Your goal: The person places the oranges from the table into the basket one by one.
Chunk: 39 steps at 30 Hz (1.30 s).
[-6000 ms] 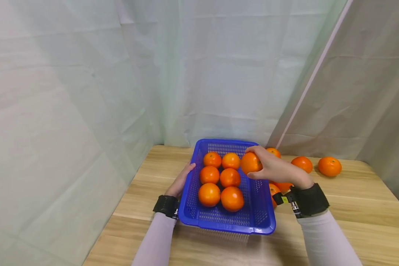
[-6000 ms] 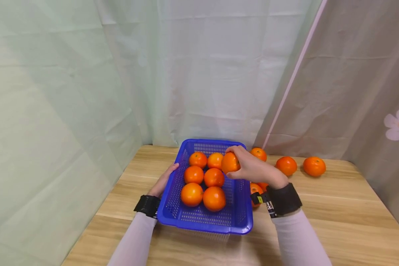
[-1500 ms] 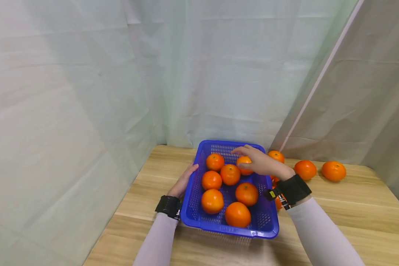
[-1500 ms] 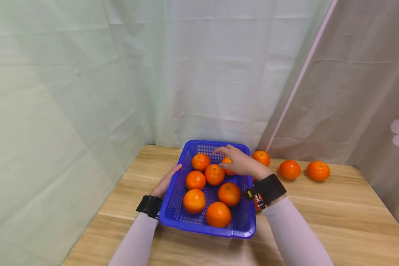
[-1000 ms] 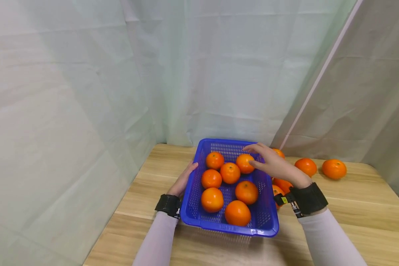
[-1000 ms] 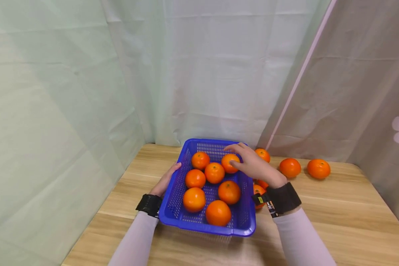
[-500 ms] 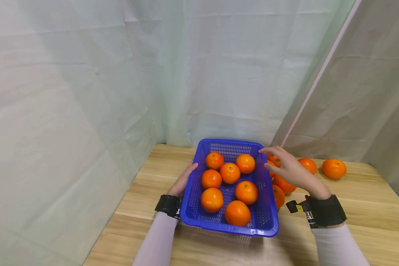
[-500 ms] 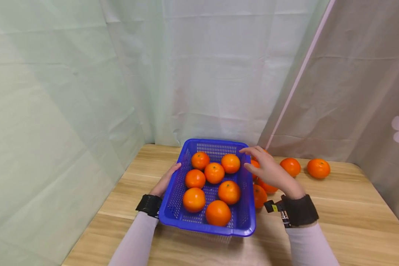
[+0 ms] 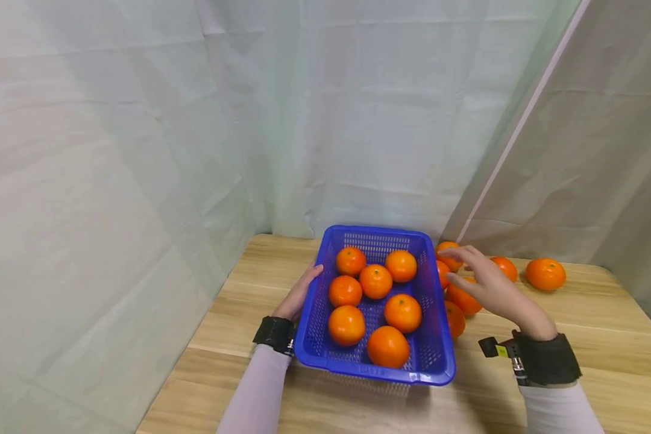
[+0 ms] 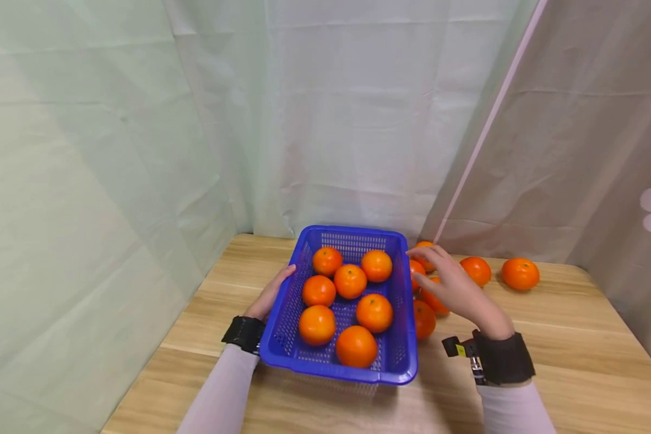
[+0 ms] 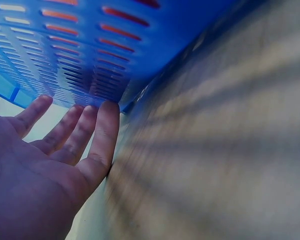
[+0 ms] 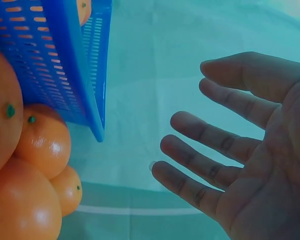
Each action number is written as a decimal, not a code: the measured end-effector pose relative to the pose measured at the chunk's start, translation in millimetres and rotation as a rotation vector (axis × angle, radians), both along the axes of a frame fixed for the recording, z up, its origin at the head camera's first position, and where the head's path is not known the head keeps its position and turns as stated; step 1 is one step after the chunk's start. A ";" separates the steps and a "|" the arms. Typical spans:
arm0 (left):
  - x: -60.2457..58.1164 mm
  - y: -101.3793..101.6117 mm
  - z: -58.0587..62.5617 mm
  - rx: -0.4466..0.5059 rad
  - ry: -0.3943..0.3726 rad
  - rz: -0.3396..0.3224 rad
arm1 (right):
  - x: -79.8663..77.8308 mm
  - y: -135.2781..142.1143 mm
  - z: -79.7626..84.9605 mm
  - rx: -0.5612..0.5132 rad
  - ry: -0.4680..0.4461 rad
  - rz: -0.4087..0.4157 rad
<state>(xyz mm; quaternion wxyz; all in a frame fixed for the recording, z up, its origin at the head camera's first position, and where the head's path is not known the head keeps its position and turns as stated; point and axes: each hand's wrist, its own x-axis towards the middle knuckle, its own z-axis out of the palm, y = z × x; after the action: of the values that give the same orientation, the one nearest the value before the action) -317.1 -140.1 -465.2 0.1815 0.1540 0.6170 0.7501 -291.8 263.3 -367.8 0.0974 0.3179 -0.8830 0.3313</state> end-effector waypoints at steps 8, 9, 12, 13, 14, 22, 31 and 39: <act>-2.8 0.6 0.0 0.021 0.001 -0.004 | 5.4 11.2 -4.4 -0.042 0.019 -0.043; -2.8 0.8 0.1 0.021 0.002 -0.005 | 6.4 12.5 -5.0 -0.039 0.023 -0.047; -2.2 1.7 0.6 0.009 0.000 0.001 | 9.6 16.9 -7.3 -0.038 0.020 -0.053; -1.7 2.0 1.0 0.003 -0.002 0.004 | 10.4 18.5 -8.2 -0.039 0.011 -0.054; -1.4 2.3 1.2 0.002 -0.003 0.005 | 11.3 19.9 -9.1 -0.039 -0.005 -0.053; 0.5 1.9 0.8 0.020 -0.005 -0.006 | 17.5 24.7 -11.9 0.020 -0.108 -0.055; 2.2 0.0 1.4 -0.003 -0.030 -0.006 | 21.1 23.6 -23.2 0.130 -0.125 0.010; 2.2 0.2 -0.1 -0.015 -0.035 -0.010 | 21.4 15.3 -33.6 0.151 -0.227 0.079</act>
<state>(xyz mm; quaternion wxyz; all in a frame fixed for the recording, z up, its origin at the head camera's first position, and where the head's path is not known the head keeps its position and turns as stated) -314.9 -139.9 -465.3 0.1973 0.1427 0.6187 0.7470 -270.3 278.6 -401.5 -0.0405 0.3193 -0.8975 0.3015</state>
